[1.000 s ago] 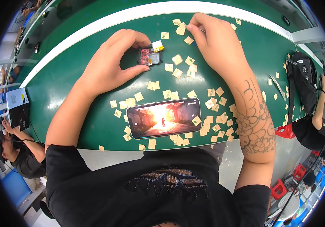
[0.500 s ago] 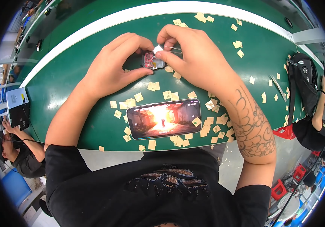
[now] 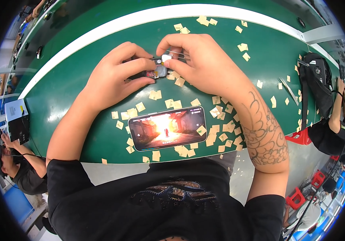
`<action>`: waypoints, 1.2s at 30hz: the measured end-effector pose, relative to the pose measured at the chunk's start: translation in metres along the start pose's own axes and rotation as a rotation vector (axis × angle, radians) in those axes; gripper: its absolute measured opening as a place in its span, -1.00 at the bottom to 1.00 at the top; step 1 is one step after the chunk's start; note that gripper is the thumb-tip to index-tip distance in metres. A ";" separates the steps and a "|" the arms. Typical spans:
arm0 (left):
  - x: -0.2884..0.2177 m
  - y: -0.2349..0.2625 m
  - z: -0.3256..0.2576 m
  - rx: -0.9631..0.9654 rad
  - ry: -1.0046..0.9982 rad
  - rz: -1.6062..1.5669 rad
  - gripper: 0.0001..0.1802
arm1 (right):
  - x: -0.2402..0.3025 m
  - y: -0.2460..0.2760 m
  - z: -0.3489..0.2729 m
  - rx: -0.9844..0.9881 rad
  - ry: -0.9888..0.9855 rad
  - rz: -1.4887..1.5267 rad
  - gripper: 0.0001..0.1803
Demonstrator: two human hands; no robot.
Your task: Assembling small electronic components using tweezers.
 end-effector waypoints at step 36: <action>-0.005 0.001 0.001 -0.064 0.027 0.032 -0.50 | 0.014 -0.007 -0.017 -0.306 0.067 -0.119 -0.83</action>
Point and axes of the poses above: each hand's wrist, its own z-axis towards the middle knuckle, its own y-axis out of the back of the hand, x = y × z, the point moved 6 cm from there along z, towards the middle knuckle, and after that the axes turned 12 degrees about -x, right-handed, at the moved point
